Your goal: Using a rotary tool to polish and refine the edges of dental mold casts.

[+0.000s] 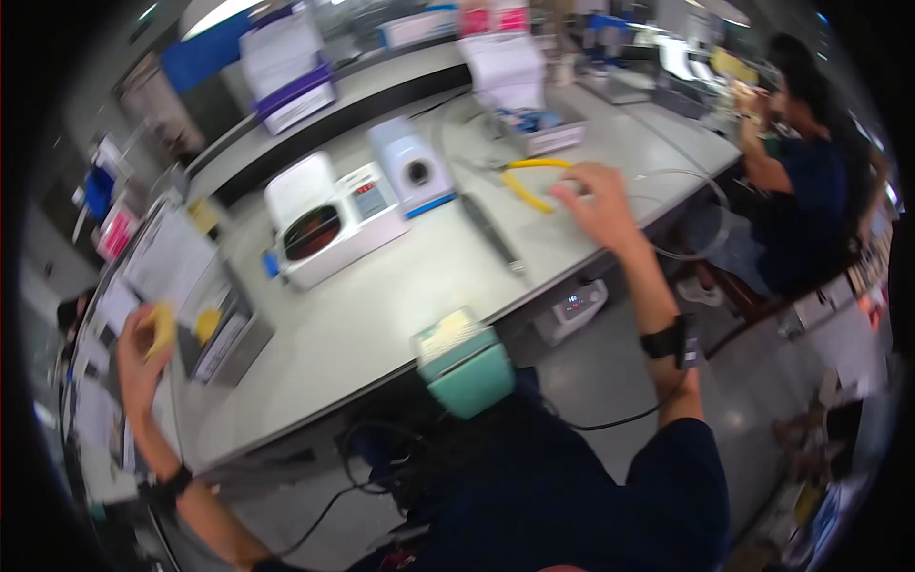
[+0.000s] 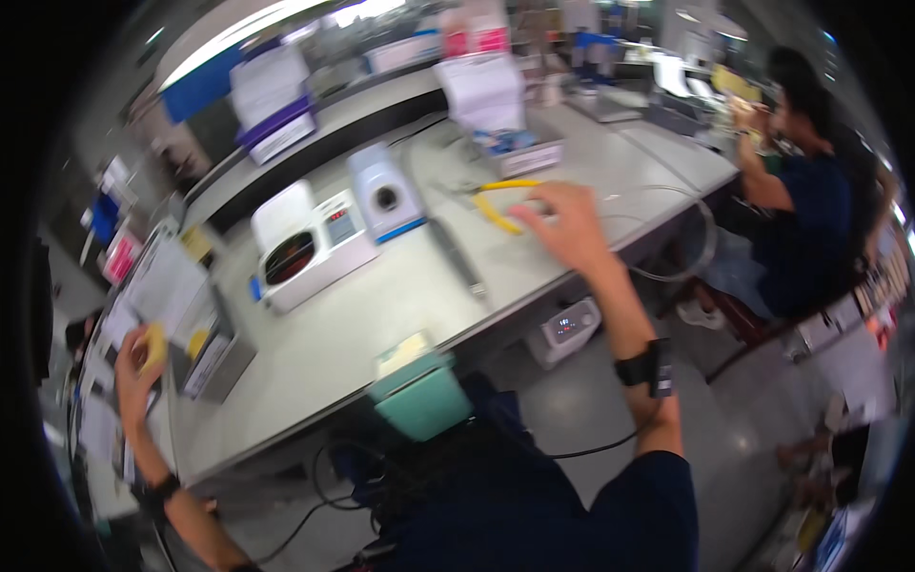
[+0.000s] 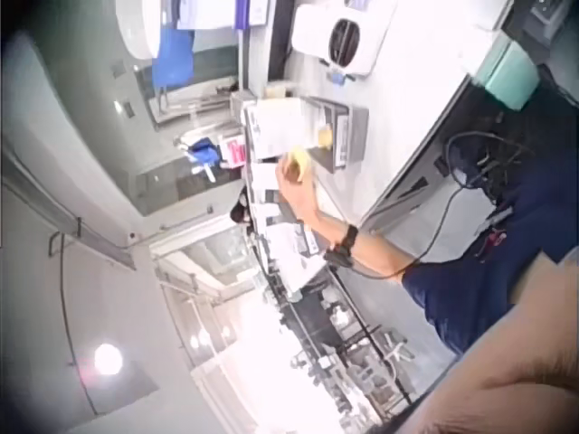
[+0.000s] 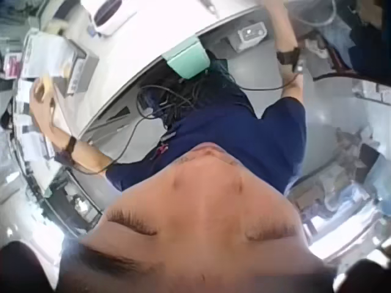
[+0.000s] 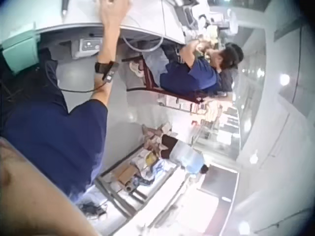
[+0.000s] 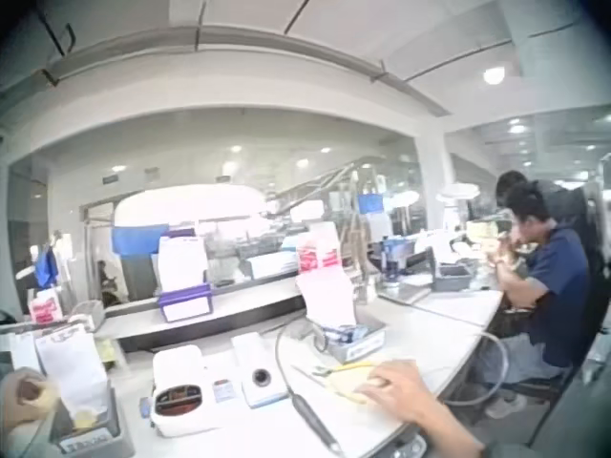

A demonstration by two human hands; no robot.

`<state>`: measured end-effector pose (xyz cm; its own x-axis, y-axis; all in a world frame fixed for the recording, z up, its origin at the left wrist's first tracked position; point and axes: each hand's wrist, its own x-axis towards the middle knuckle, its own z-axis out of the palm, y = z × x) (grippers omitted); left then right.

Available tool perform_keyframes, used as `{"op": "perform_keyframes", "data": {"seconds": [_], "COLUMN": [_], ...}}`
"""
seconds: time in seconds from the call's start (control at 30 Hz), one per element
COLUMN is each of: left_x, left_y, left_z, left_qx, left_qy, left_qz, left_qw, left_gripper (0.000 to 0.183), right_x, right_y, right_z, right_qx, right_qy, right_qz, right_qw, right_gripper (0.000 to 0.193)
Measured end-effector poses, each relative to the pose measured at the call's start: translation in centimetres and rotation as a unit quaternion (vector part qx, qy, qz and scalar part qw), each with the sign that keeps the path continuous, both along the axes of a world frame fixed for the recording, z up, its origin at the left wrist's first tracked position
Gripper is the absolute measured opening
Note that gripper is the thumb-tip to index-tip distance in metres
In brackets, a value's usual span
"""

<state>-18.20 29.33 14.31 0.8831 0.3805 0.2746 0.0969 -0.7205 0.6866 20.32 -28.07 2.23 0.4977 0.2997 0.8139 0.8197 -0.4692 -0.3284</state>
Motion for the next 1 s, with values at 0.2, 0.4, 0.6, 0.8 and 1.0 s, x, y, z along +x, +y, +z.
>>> {"op": "perform_keyframes", "data": {"seconds": [0.2, 0.4, 0.6, 0.8, 1.0], "left_x": [-12.6, -16.8, -16.5, -14.0, -11.8], "left_y": [-6.0, -17.7, -22.1, -23.6, -25.1], "left_z": [-2.9, -12.1, -21.1, -19.8, -18.9], "left_qx": [-0.332, -0.466, -0.555, -0.576, -0.556], "left_qy": [-0.41, -0.505, -0.469, -0.412, -0.433], "left_qz": [-0.017, -0.018, 0.148, 0.144, 0.199], "left_qw": [0.849, 0.726, 0.671, 0.691, 0.681], "left_gripper": [0.056, 0.05, 0.051, 0.053, 0.054], "right_x": [-16.0, -23.6, -24.9, -25.6, -25.5], "right_y": [2.9, 8.1, 8.2, 8.2, 8.3], "right_z": [5.5, 0.5, -1.9, -2.3, -2.0], "right_qx": [-0.084, -0.047, -0.071, -0.058, -0.058], "right_qy": [-0.144, -0.175, -0.099, -0.087, -0.089], "right_qz": [0.158, 0.353, 0.293, 0.306, 0.294], "right_qw": [0.973, 0.918, 0.948, 0.946, 0.95], "right_gripper": [0.046, 0.043, 0.043, 0.045, 0.045]}}
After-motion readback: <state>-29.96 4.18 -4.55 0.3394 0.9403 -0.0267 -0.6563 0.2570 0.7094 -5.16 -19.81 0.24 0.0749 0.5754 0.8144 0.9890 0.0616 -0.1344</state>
